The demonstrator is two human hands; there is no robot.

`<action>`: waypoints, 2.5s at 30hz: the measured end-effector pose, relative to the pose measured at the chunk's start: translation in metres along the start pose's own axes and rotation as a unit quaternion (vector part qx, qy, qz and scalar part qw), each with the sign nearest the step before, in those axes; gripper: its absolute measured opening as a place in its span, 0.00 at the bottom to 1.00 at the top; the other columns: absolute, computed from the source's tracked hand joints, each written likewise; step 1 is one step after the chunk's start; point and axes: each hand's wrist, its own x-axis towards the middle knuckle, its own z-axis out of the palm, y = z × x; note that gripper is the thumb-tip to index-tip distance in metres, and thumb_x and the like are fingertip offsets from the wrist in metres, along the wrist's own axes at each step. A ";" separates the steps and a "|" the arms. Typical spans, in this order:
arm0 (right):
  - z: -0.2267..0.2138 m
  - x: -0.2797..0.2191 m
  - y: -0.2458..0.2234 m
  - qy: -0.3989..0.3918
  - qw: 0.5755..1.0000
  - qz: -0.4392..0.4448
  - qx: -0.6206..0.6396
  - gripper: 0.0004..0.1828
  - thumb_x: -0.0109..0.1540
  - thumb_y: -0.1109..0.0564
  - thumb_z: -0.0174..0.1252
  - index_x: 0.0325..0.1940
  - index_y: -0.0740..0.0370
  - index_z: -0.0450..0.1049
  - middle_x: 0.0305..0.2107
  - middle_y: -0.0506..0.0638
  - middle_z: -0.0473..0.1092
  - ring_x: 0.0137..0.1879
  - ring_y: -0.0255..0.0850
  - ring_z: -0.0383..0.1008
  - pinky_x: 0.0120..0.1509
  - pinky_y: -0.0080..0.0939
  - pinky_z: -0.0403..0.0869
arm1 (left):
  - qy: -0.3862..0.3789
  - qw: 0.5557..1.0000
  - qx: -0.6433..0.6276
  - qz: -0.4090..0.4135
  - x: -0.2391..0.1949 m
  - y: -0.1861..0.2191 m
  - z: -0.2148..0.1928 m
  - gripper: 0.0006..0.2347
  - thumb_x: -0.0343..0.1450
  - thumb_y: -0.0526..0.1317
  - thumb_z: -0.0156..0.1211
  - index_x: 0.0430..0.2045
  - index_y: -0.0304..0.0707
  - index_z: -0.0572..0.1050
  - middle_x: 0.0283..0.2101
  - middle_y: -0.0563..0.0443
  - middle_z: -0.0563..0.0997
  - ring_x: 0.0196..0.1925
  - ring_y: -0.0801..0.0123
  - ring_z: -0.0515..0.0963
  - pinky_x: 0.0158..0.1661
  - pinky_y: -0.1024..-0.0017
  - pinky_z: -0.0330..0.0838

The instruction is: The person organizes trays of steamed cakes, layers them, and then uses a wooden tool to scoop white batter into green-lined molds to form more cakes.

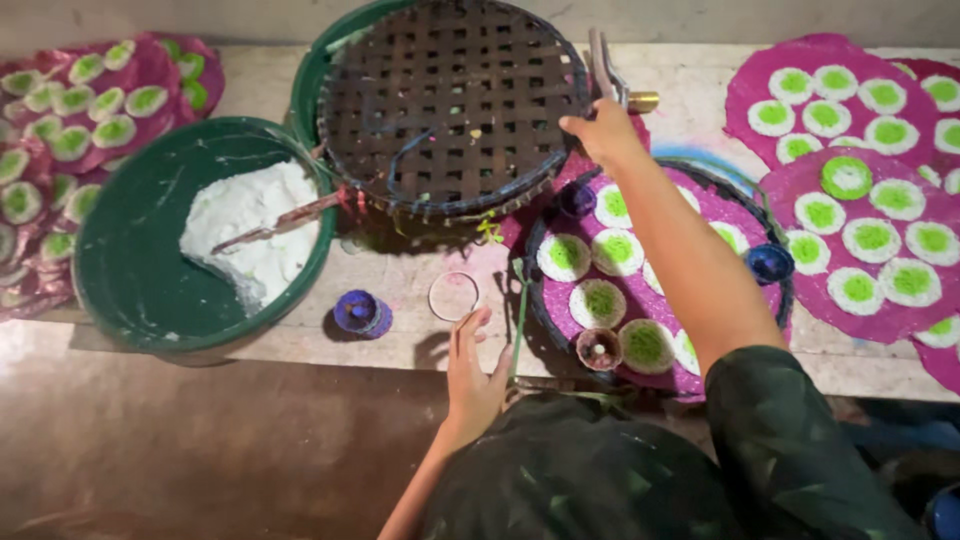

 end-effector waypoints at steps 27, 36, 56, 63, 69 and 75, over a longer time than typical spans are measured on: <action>-0.266 -0.403 0.092 0.301 0.945 0.062 0.113 0.25 0.68 0.59 0.60 0.70 0.67 0.71 0.53 0.50 0.75 0.55 0.37 0.74 0.59 0.34 0.72 | -0.188 0.941 -0.253 -0.126 0.055 -0.036 0.079 0.27 0.73 0.29 0.54 0.71 0.36 0.59 0.56 0.46 0.76 0.52 0.67 0.74 0.55 0.70 0.70; -0.255 -0.333 0.182 0.266 0.955 0.091 0.092 0.23 0.64 0.63 0.60 0.65 0.64 0.74 0.43 0.46 0.73 0.48 0.34 0.70 0.54 0.33 0.69 | -0.121 0.962 -0.148 -0.193 0.045 -0.086 0.079 0.28 0.68 0.30 0.59 0.67 0.42 0.63 0.53 0.49 0.73 0.43 0.71 0.73 0.46 0.72 0.72; -0.407 -0.299 0.221 0.323 0.913 -0.024 -0.249 0.20 0.60 0.56 0.65 0.57 0.59 0.79 0.44 0.61 0.73 0.49 0.54 0.74 0.53 0.50 0.72 | 0.094 0.986 0.139 0.004 0.047 0.019 0.122 0.24 0.72 0.34 0.59 0.64 0.25 0.65 0.61 0.35 0.68 0.56 0.52 0.68 0.58 0.58 0.62; -0.538 -0.276 0.286 0.325 0.876 0.052 -0.353 0.13 0.61 0.56 0.68 0.48 0.62 0.82 0.40 0.61 0.75 0.48 0.58 0.75 0.54 0.55 0.72 | -0.125 0.962 0.110 0.215 0.113 0.153 0.282 0.18 0.68 0.34 0.62 0.54 0.36 0.73 0.54 0.38 0.75 0.61 0.45 0.71 0.62 0.52 0.62; -0.562 -0.230 0.300 0.290 0.866 0.029 -0.407 0.10 0.60 0.55 0.68 0.44 0.58 0.84 0.44 0.63 0.73 0.54 0.61 0.68 0.61 0.56 0.69 | -0.243 0.949 0.093 0.176 0.185 0.115 0.466 0.14 0.67 0.35 0.61 0.46 0.35 0.76 0.46 0.34 0.78 0.52 0.41 0.77 0.53 0.53 0.71; -0.552 -0.210 0.287 0.258 0.838 0.040 -0.479 0.10 0.58 0.51 0.70 0.37 0.59 0.85 0.43 0.63 0.74 0.57 0.61 0.68 0.63 0.56 0.69 | -0.265 0.930 0.250 -0.052 0.232 0.041 0.587 0.16 0.68 0.39 0.59 0.49 0.31 0.77 0.52 0.28 0.78 0.56 0.38 0.77 0.56 0.56 0.72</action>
